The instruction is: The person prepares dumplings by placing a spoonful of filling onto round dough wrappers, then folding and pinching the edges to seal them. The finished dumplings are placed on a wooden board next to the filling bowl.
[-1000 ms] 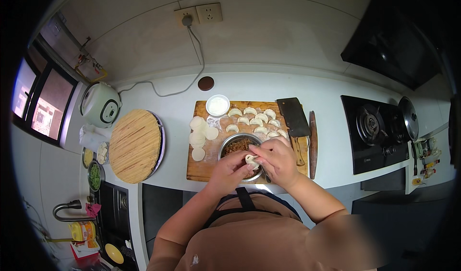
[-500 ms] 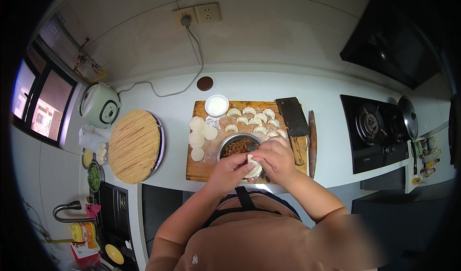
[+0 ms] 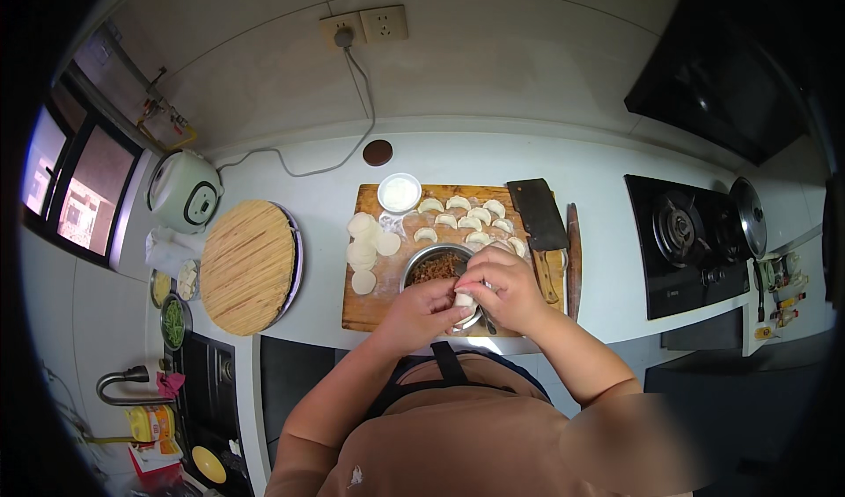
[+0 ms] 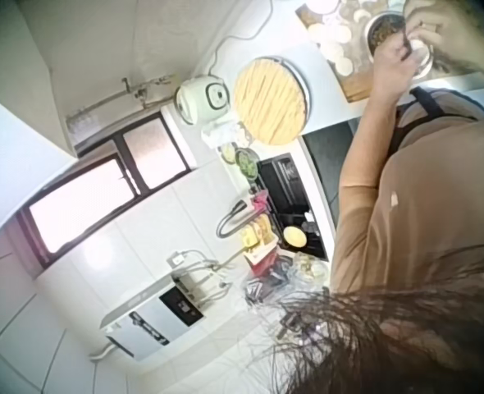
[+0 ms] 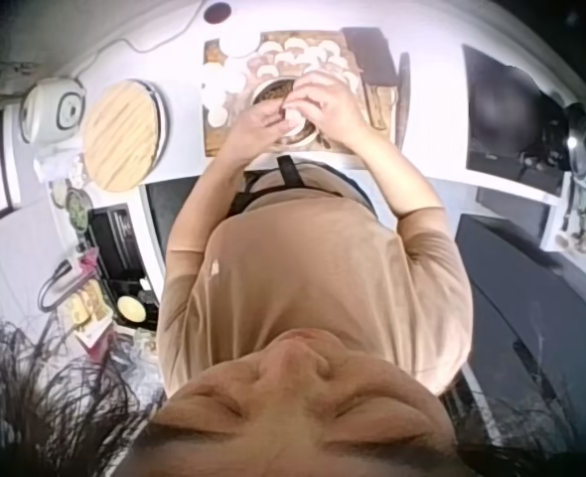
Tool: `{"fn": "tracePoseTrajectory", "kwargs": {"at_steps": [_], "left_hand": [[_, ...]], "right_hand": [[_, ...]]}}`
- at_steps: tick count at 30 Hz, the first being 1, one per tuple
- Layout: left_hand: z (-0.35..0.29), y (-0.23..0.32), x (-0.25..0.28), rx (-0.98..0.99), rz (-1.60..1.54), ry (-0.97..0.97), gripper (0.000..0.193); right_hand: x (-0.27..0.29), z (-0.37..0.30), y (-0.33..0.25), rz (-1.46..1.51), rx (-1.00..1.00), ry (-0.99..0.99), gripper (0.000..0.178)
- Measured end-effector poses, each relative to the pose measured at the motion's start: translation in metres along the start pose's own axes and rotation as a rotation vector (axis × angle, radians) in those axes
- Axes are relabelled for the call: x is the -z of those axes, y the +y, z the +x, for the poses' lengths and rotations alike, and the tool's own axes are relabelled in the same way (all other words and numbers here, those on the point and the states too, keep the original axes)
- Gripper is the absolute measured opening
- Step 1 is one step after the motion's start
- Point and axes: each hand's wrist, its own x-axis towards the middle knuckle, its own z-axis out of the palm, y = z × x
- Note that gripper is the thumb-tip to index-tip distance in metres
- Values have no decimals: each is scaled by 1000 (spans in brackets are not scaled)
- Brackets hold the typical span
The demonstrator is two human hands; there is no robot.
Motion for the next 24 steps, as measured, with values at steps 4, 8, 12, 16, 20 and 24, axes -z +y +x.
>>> {"fn": "tracePoseTrajectory", "kwargs": {"at_steps": [4, 8, 12, 16, 20, 24], "left_hand": [[1, 11, -7, -48, -57, 19, 42], [2, 5, -3, -145, -54, 63, 50], [5, 4, -4, -172, -70, 74, 47], [5, 2, -3, -104, 4, 79, 41], [3, 3, -8, -119, 32, 129, 36], [4, -3, -9, -230, -14, 175, 29]], "right_hand": [[-1, 0, 6, -44, 64, 11, 7], [3, 1, 6, -138, -6, -12, 5], [1, -4, 6, -200, -59, -151, 8], [-7, -3, 7, -199, -10, -75, 10], [-6, -2, 5, -187, -32, -90, 10], [-4, -5, 7, -203, -57, -110, 11]]}}
